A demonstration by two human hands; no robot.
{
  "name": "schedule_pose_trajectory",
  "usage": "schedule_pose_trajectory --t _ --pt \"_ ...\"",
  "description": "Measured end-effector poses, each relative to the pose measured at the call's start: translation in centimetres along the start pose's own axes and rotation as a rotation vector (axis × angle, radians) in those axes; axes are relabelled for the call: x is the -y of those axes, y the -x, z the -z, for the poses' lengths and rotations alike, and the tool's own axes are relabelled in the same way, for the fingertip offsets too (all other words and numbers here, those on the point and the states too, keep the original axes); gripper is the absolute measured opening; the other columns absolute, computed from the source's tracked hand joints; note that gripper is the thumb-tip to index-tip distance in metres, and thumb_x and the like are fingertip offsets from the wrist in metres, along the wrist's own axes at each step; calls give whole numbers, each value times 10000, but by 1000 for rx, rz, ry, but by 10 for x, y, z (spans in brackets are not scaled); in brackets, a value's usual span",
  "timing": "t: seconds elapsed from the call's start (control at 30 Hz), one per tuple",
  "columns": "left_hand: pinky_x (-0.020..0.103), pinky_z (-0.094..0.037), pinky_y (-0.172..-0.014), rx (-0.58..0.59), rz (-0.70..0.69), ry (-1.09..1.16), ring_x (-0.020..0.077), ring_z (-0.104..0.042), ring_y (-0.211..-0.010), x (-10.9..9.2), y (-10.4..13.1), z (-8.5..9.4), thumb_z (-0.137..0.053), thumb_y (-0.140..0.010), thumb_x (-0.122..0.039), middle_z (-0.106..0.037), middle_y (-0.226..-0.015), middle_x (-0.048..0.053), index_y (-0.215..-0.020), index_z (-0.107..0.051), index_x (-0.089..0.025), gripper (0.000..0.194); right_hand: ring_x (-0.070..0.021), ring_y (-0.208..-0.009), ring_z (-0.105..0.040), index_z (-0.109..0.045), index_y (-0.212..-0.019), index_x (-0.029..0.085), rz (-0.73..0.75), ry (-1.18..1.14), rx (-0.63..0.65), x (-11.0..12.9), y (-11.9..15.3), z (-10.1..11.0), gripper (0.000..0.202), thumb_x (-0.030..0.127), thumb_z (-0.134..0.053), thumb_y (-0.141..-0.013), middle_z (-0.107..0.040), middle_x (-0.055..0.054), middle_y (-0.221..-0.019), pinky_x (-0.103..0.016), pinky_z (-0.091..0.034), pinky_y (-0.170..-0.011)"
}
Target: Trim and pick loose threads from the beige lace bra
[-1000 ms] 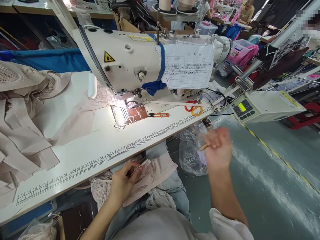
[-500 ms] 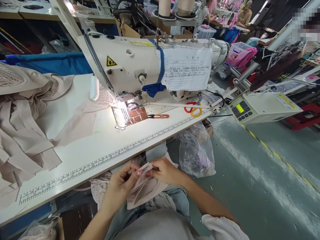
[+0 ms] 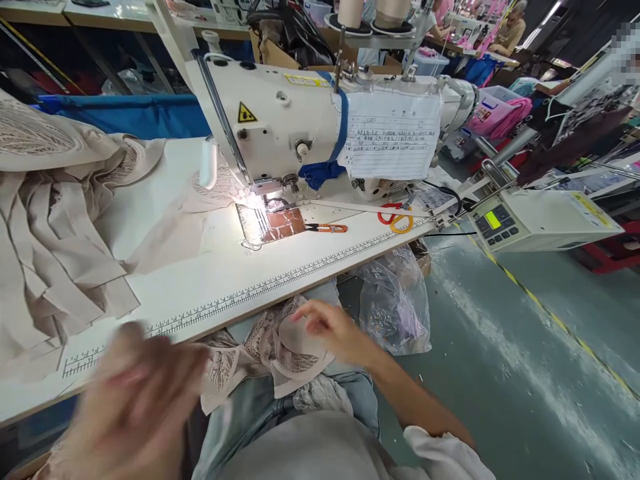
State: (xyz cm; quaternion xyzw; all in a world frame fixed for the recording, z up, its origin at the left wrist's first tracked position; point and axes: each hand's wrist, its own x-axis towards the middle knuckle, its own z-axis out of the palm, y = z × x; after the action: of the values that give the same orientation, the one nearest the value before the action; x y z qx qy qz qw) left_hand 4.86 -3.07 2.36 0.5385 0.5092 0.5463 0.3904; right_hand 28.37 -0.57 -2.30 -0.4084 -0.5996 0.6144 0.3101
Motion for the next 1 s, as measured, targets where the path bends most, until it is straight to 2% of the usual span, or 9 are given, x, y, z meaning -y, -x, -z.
schedule_pose_trajectory --t 0.03,0.13,0.27,0.43,0.57,0.67,0.8,0.9,1.0 --pt "238 -330 -403 -20 28 160 81 -245 -360 -3 -1 -9 -522 -953 -576 -239 -429 -94 -678 -458 -221 453 -102 -513 -345 -635 -1081 202 -21 -76 142 2 0 -11 603 755 -536 -863 -400 66 -628 -233 -293 -480" --pt "238 -297 -442 -61 -53 406 74 -303 -418 -1 -6 -27 -682 -900 -449 -408 -501 -68 -741 -567 -206 312 -82 -507 -357 -657 -963 172 -117 -285 426 4 1 -34 523 667 -704 -802 -470 60 -626 -220 -274 -476" --pt "220 -251 -460 -113 40 392 63 -309 -463 21 -15 -33 -705 -906 -316 -408 -543 -72 -809 -604 -180 194 -69 -522 -365 -608 -745 159 -204 -587 182 8 0 -27 419 545 -712 -870 -512 35 -666 -201 -313 -481" --pt "197 -262 -413 295 486 429 73 -350 -424 54 -3 -56 -542 -924 -615 -443 -555 -70 -912 -567 -204 412 -93 -607 -534 -704 -843 123 -244 -876 7 15 -13 -11 306 420 -780 -840 -608 -18 -726 -198 -453 -559" --pt "221 -299 -389 558 521 499 110 -423 -410 71 17 -70 -552 -766 -813 -528 -587 -49 -1193 -504 -210 741 -153 -764 -675 -733 -948 117 -241 -892 -30 9 -18 -12 282 379 -766 -849 -711 -78 -871 -255 -565 -729" --pt "229 -309 -406 735 584 475 122 -416 -438 75 21 -68 -689 -652 -799 -523 -538 -31 -1044 -597 -169 748 -193 -883 -713 -730 -1005 114 -257 -886 -16 4 -17 -10 284 372 -721 -889 -733 -107 -976 -306 -585 -824" --pt "222 -226 -455 614 630 370 85 -318 -451 77 11 -60 -739 -725 -657 -418 -490 -48 -653 -597 -161 521 -216 -843 -723 -714 -1044 145 -256 -821 4 1 -13 -2 327 439 -698 -903 -728 -98 -1017 -349 -627 -713" --pt "220 -176 -470 429 613 383 85 -240 -473 80 2 -61 -647 -812 -658 -329 -515 -80 -703 -562 -183 494 -184 -724 -703 -689 -1145 187 -260 -718 9 -1 -11 2 386 498 -666 -916 -708 -83 -1034 -295 -602 -535" --pt "217 -212 -484 326 597 413 91 -297 -511 80 -2 -67 -666 -781 -673 -426 -616 -60 -759 -545 -191 497 -100 -551 -621 -673 -1219 218 -292 -650 5 -1 -8 0 468 567 -653 -907 -679 -46 -951 -180 -445 -395"
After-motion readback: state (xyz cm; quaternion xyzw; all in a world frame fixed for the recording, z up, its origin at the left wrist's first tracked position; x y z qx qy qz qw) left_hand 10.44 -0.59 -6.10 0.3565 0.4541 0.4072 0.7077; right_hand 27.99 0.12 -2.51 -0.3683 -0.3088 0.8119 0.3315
